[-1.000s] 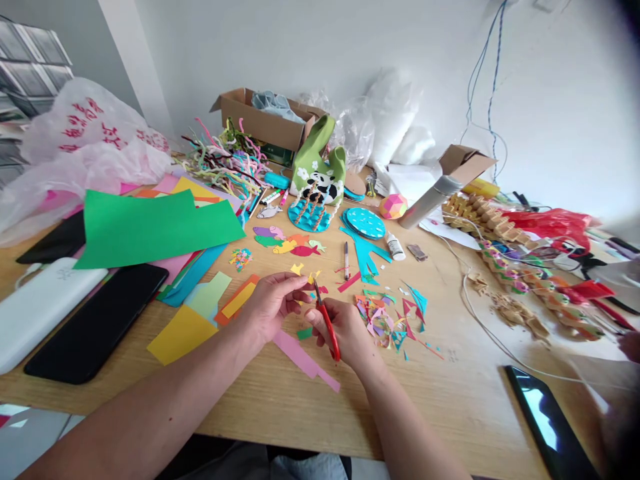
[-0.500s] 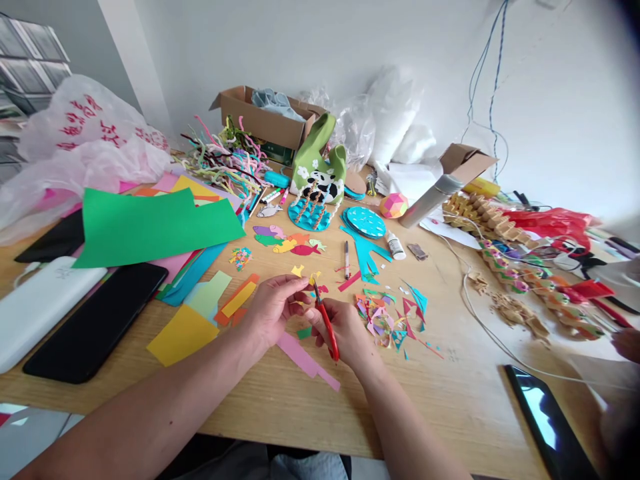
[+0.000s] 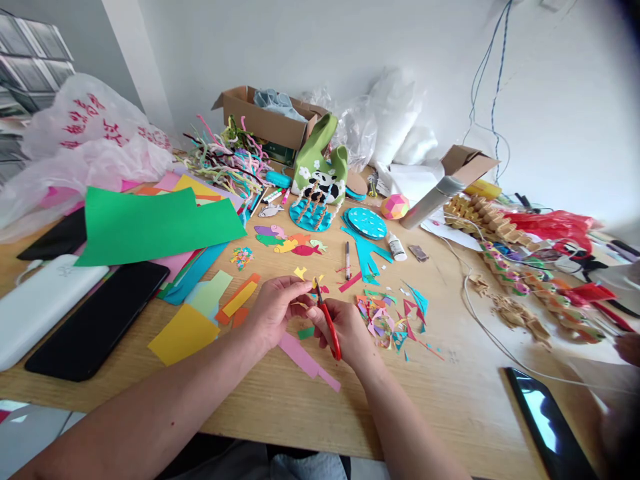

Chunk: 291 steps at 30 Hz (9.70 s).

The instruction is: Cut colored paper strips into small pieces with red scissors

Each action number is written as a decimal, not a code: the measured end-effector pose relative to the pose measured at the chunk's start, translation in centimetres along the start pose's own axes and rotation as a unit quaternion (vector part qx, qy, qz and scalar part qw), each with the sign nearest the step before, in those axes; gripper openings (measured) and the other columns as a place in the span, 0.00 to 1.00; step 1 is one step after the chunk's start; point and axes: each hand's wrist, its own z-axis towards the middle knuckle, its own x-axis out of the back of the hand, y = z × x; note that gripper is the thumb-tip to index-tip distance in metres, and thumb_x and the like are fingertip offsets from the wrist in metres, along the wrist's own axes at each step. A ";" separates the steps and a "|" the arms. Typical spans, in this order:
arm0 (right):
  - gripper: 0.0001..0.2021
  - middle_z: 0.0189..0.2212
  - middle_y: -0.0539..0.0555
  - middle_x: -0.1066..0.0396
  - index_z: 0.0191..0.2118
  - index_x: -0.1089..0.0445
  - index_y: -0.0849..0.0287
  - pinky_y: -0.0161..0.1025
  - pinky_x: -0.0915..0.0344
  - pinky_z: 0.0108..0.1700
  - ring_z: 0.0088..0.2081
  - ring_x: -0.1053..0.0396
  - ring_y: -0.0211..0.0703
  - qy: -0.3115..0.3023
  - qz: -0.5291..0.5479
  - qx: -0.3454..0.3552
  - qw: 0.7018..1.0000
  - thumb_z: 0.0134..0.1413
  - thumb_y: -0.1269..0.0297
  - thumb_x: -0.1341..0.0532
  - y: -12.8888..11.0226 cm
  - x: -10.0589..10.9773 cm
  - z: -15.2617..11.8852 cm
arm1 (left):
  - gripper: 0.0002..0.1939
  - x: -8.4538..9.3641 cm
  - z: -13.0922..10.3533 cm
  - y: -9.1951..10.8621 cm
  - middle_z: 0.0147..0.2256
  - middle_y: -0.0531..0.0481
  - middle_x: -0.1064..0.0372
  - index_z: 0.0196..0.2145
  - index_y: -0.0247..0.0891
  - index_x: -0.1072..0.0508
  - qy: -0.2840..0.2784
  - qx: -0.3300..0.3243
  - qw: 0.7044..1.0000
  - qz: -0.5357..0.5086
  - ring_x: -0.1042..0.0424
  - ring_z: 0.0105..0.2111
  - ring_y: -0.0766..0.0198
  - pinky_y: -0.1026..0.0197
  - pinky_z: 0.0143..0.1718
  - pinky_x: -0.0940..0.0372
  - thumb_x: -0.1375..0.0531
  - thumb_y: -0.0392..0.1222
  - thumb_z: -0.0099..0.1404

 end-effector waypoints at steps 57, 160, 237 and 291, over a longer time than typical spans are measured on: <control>0.24 0.16 0.48 0.35 0.25 0.37 0.60 0.29 0.46 0.16 0.15 0.36 0.35 -0.016 0.023 0.013 1.000 0.51 0.41 0.40 0.2 -0.4 0.2 | 0.09 -0.1 0.0 -0.8 0.20 0.52 0.31 0.25 0.32 0.25 0.011 -0.010 1.000 -0.008 0.36 0.18 0.71 0.65 0.21 0.42 0.31 0.40 0.47; 0.25 0.16 0.49 0.35 0.24 0.37 0.59 0.30 0.45 0.16 0.16 0.35 0.37 -0.020 -0.014 -0.014 1.000 0.47 0.39 0.40 -0.6 0.2 -0.2 | 0.08 -0.5 -0.3 0.1 0.18 0.52 0.32 0.23 0.34 0.28 0.005 -0.017 0.997 0.081 0.34 0.18 0.69 0.66 0.20 0.40 0.34 0.40 0.47; 0.25 0.16 0.49 0.34 0.23 0.38 0.59 0.29 0.46 0.15 0.14 0.36 0.35 -0.026 -0.024 -0.033 0.999 0.46 0.39 0.38 -0.8 0.6 -0.4 | 0.07 -0.2 0.0 0.9 0.20 0.51 0.32 0.23 0.34 0.29 -0.011 -0.006 0.996 0.086 0.33 0.19 0.67 0.65 0.20 0.39 0.37 0.40 0.48; 0.24 0.17 0.49 0.34 0.25 0.36 0.60 0.29 0.45 0.16 0.15 0.35 0.36 -0.037 -0.024 -0.016 0.999 0.47 0.40 0.38 -0.8 0.8 -0.4 | 0.07 0.1 0.2 0.7 0.19 0.52 0.31 0.25 0.35 0.31 -0.019 -0.023 0.989 0.146 0.32 0.19 0.67 0.64 0.22 0.38 0.37 0.39 0.48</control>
